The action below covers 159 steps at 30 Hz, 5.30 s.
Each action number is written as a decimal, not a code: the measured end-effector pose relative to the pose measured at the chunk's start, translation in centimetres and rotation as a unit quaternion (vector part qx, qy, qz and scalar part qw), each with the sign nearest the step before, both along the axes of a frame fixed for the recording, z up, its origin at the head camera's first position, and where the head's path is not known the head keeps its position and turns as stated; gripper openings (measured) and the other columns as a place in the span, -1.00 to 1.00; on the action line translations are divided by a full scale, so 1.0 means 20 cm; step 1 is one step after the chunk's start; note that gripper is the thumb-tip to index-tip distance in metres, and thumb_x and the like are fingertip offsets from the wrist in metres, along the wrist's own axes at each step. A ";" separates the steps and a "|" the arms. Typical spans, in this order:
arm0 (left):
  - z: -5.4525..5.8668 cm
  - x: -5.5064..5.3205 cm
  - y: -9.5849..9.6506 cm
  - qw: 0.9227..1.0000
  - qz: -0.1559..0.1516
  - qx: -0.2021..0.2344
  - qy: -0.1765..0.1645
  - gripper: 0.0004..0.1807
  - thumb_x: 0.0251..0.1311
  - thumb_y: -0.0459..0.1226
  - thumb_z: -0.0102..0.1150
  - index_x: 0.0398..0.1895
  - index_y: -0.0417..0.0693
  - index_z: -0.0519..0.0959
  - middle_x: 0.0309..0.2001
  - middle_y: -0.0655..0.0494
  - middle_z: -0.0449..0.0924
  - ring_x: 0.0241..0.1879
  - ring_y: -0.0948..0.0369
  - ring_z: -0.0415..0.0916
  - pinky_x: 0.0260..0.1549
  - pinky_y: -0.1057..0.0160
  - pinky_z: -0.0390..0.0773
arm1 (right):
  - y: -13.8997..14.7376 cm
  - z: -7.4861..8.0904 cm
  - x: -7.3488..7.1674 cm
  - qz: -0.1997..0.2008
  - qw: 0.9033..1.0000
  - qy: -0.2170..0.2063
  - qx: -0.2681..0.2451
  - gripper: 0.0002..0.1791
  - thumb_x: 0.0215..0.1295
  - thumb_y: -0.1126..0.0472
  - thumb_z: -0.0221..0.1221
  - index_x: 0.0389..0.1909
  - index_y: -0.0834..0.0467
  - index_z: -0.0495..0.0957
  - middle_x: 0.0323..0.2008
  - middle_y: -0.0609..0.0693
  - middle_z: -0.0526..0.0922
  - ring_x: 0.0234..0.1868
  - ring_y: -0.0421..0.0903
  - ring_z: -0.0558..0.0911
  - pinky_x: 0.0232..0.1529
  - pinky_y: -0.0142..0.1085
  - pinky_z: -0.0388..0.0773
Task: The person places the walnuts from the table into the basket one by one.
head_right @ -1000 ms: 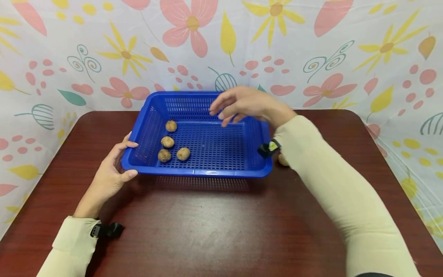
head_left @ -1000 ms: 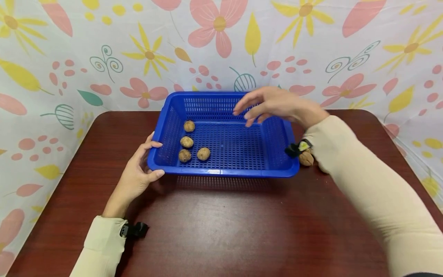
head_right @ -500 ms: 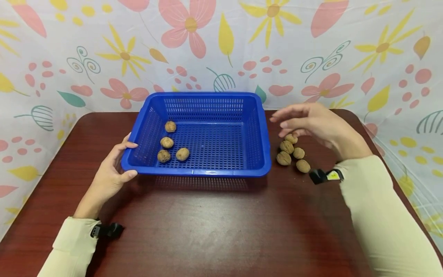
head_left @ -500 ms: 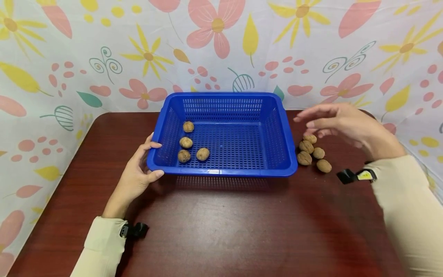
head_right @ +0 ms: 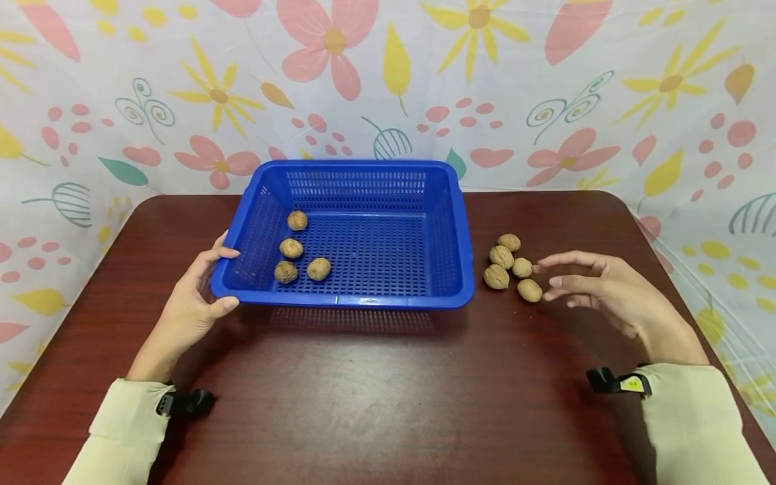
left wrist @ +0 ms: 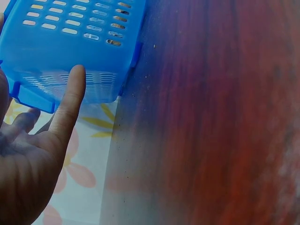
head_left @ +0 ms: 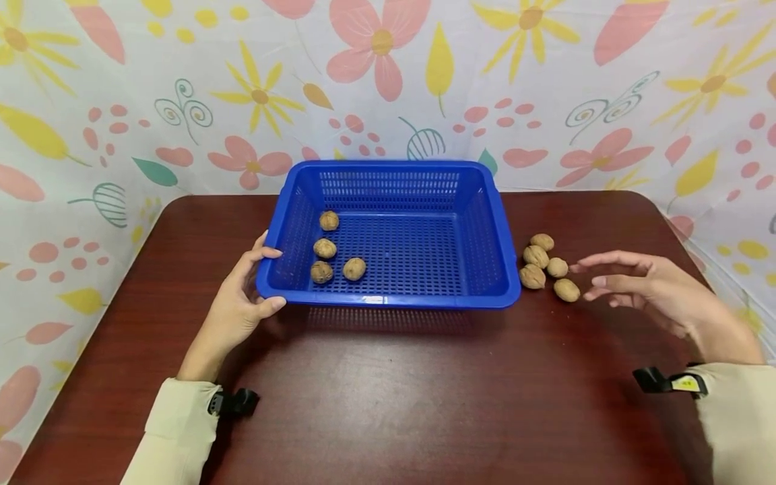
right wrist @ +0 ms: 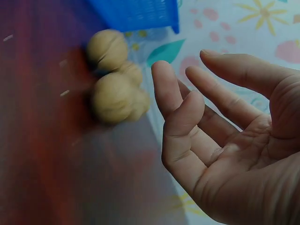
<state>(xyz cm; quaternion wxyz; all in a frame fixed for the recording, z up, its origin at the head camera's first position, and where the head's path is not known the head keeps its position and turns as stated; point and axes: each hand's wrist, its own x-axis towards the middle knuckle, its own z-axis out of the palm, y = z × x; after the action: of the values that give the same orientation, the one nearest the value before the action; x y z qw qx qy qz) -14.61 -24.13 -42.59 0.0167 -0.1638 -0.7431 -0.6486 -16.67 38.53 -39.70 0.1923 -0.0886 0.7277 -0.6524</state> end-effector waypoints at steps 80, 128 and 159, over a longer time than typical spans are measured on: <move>0.00 0.00 0.00 1.000 -0.003 0.004 -0.010 -0.30 0.24 -0.47 0.40 0.42 -0.16 0.33 0.72 0.17 -0.11 0.49 -0.08 0.18 0.08 0.41 0.64 | -1.15 0.49 -0.53 0.057 0.993 0.023 -0.098 -0.69 0.39 0.52 0.17 0.04 0.21 0.72 -0.01 0.06 0.78 -0.16 0.00 0.80 -0.04 -0.27 0.72; 0.01 -0.01 0.00 1.000 -0.005 0.026 -0.007 -0.31 0.18 -0.57 0.38 0.37 -0.14 0.38 0.74 0.13 -0.25 0.55 -0.02 0.14 0.11 0.44 0.61 | -1.70 0.01 -0.77 0.212 0.966 -0.085 0.118 -0.64 0.49 0.49 0.10 0.23 0.30 0.59 0.16 0.16 0.66 -0.13 -0.02 0.75 0.01 -0.17 0.71; 0.01 0.00 0.00 1.000 0.008 -0.002 -0.011 -0.29 0.19 -0.52 0.41 0.40 -0.21 0.34 0.74 0.16 -0.21 0.51 0.02 0.20 0.03 0.45 0.63 | -1.34 0.46 -0.74 0.109 0.983 -0.018 0.144 -0.51 0.49 0.38 0.14 0.40 0.15 0.48 0.44 0.08 0.52 0.05 -0.05 0.76 0.03 -0.24 0.65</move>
<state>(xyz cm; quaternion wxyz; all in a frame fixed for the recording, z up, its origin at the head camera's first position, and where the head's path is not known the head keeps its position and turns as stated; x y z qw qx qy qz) -14.57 -24.11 -42.29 0.0138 -0.1507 -0.7462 -0.6483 -31.40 11.77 -30.46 0.2863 -0.1269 0.7964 -0.5173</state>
